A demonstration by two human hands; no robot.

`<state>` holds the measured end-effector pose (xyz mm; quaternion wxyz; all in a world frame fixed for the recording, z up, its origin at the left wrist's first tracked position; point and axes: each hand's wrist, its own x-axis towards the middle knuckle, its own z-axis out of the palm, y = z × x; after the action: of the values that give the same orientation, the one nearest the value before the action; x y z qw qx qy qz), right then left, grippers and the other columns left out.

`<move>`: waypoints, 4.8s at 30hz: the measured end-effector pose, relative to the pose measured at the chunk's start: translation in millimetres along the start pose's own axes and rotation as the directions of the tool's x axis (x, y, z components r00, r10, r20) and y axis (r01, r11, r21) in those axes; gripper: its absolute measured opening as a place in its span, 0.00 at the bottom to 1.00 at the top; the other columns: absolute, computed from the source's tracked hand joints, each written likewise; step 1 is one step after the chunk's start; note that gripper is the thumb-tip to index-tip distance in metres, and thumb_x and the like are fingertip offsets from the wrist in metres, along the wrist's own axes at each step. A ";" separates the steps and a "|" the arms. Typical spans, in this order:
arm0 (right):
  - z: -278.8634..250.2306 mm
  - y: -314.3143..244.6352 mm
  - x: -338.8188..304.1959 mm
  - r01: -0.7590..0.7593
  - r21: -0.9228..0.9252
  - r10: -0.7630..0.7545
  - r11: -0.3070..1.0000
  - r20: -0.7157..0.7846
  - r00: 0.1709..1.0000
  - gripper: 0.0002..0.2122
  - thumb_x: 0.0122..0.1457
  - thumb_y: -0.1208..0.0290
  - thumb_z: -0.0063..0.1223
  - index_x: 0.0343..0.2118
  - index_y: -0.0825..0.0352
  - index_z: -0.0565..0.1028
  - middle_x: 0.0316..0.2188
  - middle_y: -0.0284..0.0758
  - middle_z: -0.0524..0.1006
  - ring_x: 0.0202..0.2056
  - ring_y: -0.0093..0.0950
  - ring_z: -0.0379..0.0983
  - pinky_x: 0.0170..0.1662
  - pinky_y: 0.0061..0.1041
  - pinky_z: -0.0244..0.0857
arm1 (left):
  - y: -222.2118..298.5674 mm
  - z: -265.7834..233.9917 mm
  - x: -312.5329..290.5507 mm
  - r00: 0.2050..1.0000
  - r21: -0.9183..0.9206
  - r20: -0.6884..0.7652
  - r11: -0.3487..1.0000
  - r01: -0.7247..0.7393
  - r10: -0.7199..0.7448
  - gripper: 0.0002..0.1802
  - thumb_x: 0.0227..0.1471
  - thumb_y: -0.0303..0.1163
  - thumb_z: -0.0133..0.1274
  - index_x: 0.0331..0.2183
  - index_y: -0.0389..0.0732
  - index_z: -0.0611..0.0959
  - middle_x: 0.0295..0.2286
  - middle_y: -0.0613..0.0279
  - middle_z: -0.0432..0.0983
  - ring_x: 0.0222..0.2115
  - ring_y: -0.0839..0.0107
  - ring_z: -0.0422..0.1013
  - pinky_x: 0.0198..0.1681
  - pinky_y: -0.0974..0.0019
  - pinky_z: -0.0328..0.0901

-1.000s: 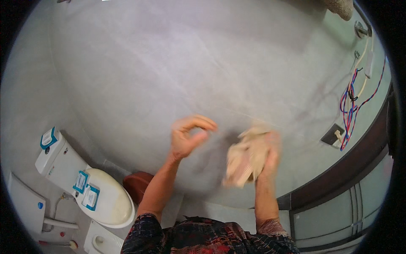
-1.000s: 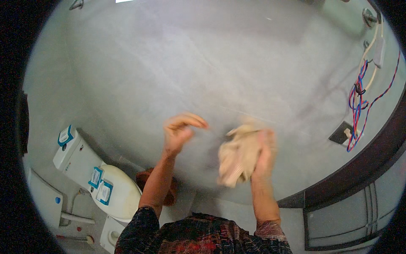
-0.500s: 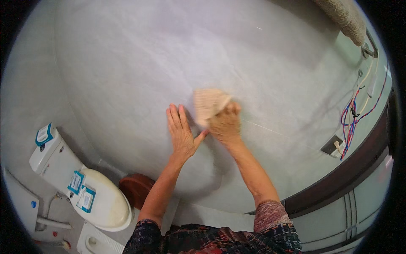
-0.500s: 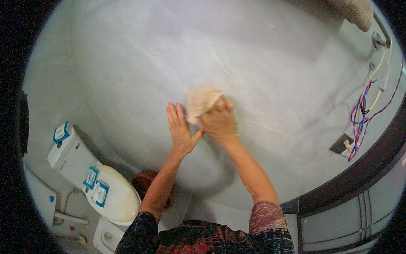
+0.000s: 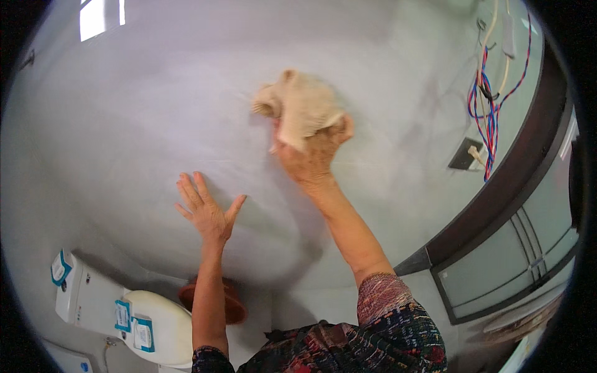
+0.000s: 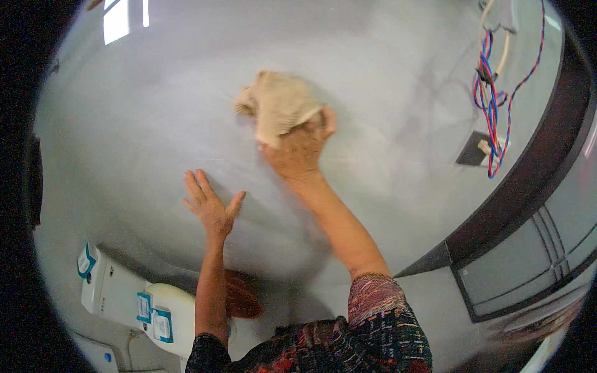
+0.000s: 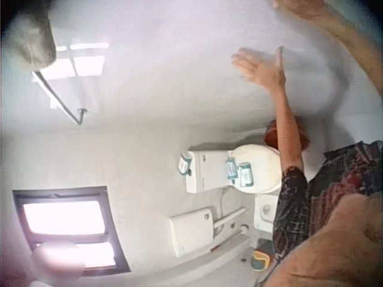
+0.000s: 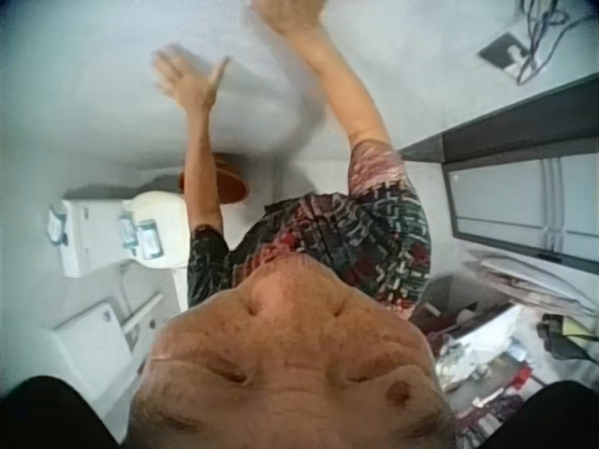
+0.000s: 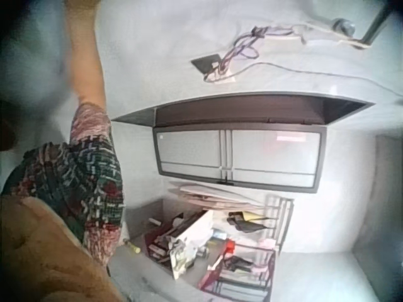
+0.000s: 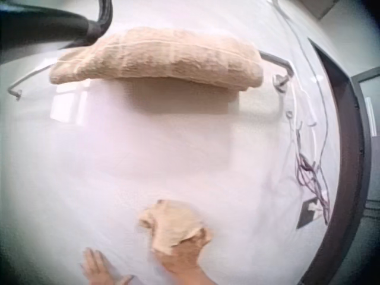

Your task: The person washes a cloth in a sink, then uses it to wipe the bathroom walls and floor. They switch to a different cloth to wipe the toilet tank, cistern, and surrounding wall areas. The person moves around the bathroom to clean various surfaces, including the wall near the shower and the floor around the toilet.

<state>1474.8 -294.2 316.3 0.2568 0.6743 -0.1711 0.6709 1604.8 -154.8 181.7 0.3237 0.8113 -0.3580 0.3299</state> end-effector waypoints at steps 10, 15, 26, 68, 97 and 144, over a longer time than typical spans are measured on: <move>-75.7 116.5 -70.7 -0.425 -0.162 0.421 0.890 -0.059 0.905 0.29 0.59 0.52 0.32 0.56 0.72 0.56 0.54 0.40 0.62 0.54 0.32 0.54 0.55 0.38 0.34 | -5.2 7.0 -2.6 1.000 -0.062 0.015 0.998 -0.006 0.007 0.60 0.41 0.64 0.51 0.60 0.40 0.39 0.60 0.48 0.26 0.61 0.52 0.26 0.57 0.37 0.29; -101.0 204.7 -167.7 -0.736 -0.125 0.699 0.665 -0.243 0.673 0.28 0.59 0.54 0.33 0.56 0.72 0.55 0.55 0.45 0.60 0.54 0.39 0.55 0.54 0.40 0.43 | 1.9 7.5 -1.0 0.999 -0.095 0.026 0.995 -0.026 0.029 0.59 0.42 0.60 0.52 0.60 0.39 0.38 0.59 0.45 0.26 0.61 0.50 0.26 0.57 0.39 0.28; -109.1 190.5 -189.0 -0.691 -0.118 0.652 0.713 -0.251 0.716 0.22 0.52 0.70 0.49 0.50 0.69 0.63 0.52 0.49 0.58 0.56 0.45 0.51 0.54 0.48 0.43 | 42.8 6.7 -20.9 0.982 -0.145 -0.130 0.977 -0.156 0.137 0.52 0.46 0.54 0.52 0.60 0.40 0.44 0.59 0.43 0.28 0.60 0.47 0.31 0.57 0.41 0.33; -214.8 377.7 -391.3 -0.708 0.530 0.845 -0.467 0.032 -0.533 0.35 0.56 0.44 0.36 0.60 0.63 0.46 0.61 0.46 0.43 0.58 0.44 0.47 0.55 0.48 0.47 | 196.9 43.3 -65.4 0.945 0.044 -0.043 0.946 -0.322 0.324 0.54 0.46 0.63 0.45 0.60 0.44 0.38 0.57 0.34 0.23 0.59 0.41 0.25 0.59 0.45 0.30; -45.0 18.5 -143.4 0.411 0.273 -0.493 0.870 0.445 0.748 0.19 0.49 0.63 0.50 0.47 0.50 0.68 0.48 0.26 0.64 0.53 0.23 0.57 0.55 0.33 0.45 | 8.0 -61.6 -325.6 0.371 -0.223 0.928 0.726 0.651 -0.047 0.31 0.53 0.49 0.46 0.50 0.34 0.67 0.48 0.44 0.64 0.49 0.54 0.62 0.50 0.58 0.58; 79.0 -217.6 -68.9 0.666 0.340 -0.730 0.665 0.105 0.675 0.25 0.49 0.70 0.49 0.54 0.49 0.62 0.51 0.37 0.63 0.53 0.35 0.57 0.56 0.39 0.44 | -6.9 -108.5 -428.6 0.308 -0.230 0.698 0.205 0.951 -0.646 0.25 0.52 0.42 0.50 0.48 0.37 0.70 0.44 0.48 0.69 0.42 0.60 0.70 0.43 0.62 0.65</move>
<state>1661.7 -171.4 225.0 0.3781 0.7899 0.1676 0.4528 1351.9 88.9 -87.0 0.5983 0.7653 -0.0105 -0.2372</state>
